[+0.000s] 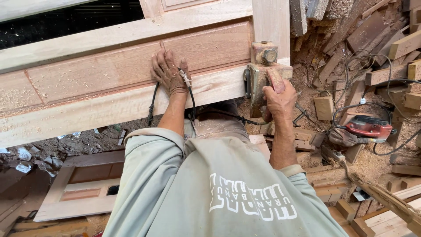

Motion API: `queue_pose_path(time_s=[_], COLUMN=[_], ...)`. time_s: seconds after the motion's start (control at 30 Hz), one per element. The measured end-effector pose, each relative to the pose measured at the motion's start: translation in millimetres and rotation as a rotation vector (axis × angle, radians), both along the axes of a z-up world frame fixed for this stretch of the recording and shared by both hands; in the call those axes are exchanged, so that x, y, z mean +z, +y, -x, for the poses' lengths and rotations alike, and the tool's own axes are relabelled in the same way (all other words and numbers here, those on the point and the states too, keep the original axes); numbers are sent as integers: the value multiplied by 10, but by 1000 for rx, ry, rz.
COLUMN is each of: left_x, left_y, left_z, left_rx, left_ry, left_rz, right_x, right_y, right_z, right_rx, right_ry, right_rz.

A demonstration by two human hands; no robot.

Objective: Planing a wooden door frame using an electric hand planer

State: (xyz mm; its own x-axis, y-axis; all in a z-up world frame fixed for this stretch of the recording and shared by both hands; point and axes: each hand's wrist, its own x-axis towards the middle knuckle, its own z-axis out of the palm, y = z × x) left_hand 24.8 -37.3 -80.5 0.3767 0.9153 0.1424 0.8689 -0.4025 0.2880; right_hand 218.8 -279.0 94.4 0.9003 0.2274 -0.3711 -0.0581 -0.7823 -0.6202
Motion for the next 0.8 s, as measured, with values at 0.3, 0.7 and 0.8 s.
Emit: queue_pose_path(time_s=[0.3,0.7,0.8], left_x=[-130,-53,-18], left_y=[-3,-7,-11], left_z=[27,28,20], left_rx=[10,-4,-5], left_ry=[38,24,30], left_rz=[-3,11,19], right_x=[-45,-122,-107], right_y=[359,919,1101], right_z=[-314,-817,-951], right_rx=[33,99,132], right_ry=[9,6,12], right_rz=[-35,-94,-117])
